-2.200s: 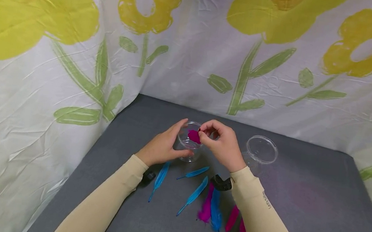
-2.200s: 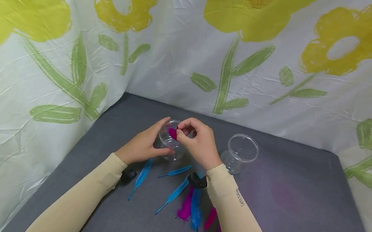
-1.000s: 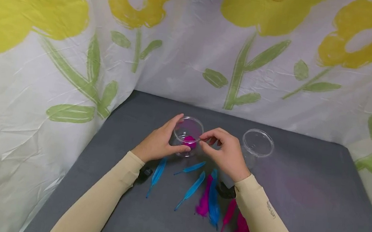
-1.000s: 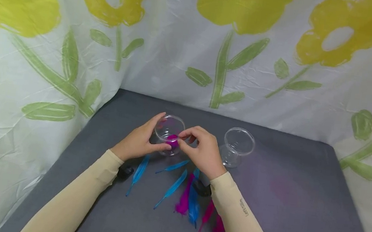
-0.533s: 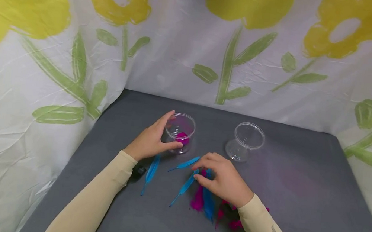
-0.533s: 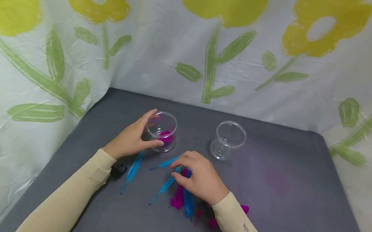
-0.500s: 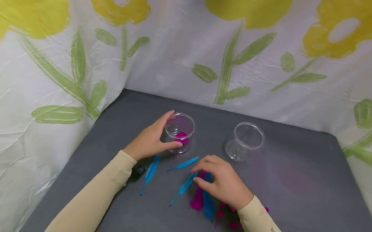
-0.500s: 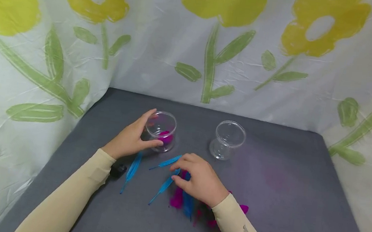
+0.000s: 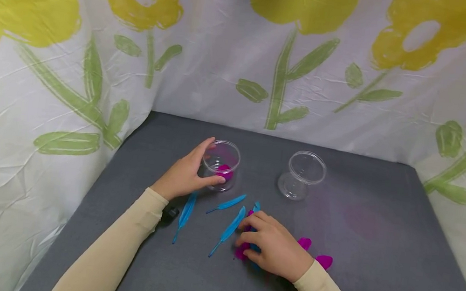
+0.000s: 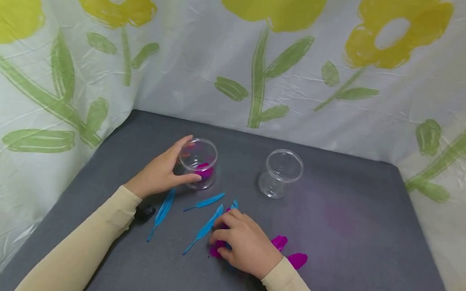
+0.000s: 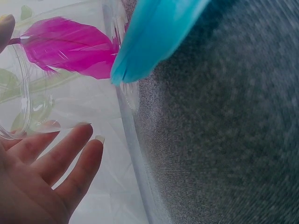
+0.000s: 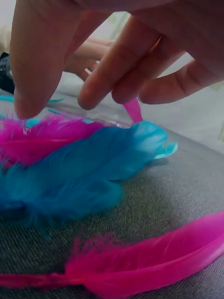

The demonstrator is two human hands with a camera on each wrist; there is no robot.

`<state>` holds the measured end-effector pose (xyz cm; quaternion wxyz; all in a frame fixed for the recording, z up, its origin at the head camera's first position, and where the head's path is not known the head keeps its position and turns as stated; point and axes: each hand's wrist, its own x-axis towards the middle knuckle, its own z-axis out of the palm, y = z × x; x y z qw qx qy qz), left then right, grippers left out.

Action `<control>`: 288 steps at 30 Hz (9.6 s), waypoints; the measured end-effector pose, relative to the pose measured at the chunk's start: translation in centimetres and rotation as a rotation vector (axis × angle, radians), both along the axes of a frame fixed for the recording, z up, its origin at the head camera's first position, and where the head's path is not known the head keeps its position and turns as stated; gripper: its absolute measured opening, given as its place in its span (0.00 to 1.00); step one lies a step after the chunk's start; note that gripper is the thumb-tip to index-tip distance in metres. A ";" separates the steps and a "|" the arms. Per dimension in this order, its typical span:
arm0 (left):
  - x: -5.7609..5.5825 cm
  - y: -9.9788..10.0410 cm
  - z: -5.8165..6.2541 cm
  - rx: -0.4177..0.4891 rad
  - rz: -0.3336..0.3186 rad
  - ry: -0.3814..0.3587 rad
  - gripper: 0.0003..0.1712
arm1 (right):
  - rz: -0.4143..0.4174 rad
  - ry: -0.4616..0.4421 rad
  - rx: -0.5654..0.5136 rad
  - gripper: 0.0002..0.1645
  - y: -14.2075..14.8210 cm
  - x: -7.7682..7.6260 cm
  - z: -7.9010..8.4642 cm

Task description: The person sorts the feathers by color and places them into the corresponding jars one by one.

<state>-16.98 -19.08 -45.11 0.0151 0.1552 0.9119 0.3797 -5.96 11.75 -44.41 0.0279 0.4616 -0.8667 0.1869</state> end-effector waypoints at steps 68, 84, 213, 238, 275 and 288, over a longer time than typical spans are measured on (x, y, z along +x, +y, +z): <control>-0.1 -0.3 -0.3 0.013 -0.043 0.011 0.66 | -0.068 -0.053 -0.403 0.09 -4.9 -6.7 7.2; 0.3 -0.4 -0.4 0.004 -0.044 0.019 0.67 | -0.140 -0.236 -0.568 0.05 -8.4 -9.1 7.1; -0.2 0.4 -0.3 0.013 -0.002 0.011 0.67 | 0.035 0.101 0.019 0.18 6.1 2.6 -1.8; -0.3 0.1 -0.4 0.011 -0.003 0.024 0.66 | -0.011 0.136 0.105 0.15 5.4 2.5 -1.6; -0.4 0.1 -0.5 0.007 -0.008 0.021 0.67 | -0.065 0.039 -0.075 0.14 4.1 -2.3 1.5; -0.3 0.1 -0.6 0.014 -0.019 0.025 0.67 | -0.057 -0.156 -0.313 0.09 0.4 -6.5 4.8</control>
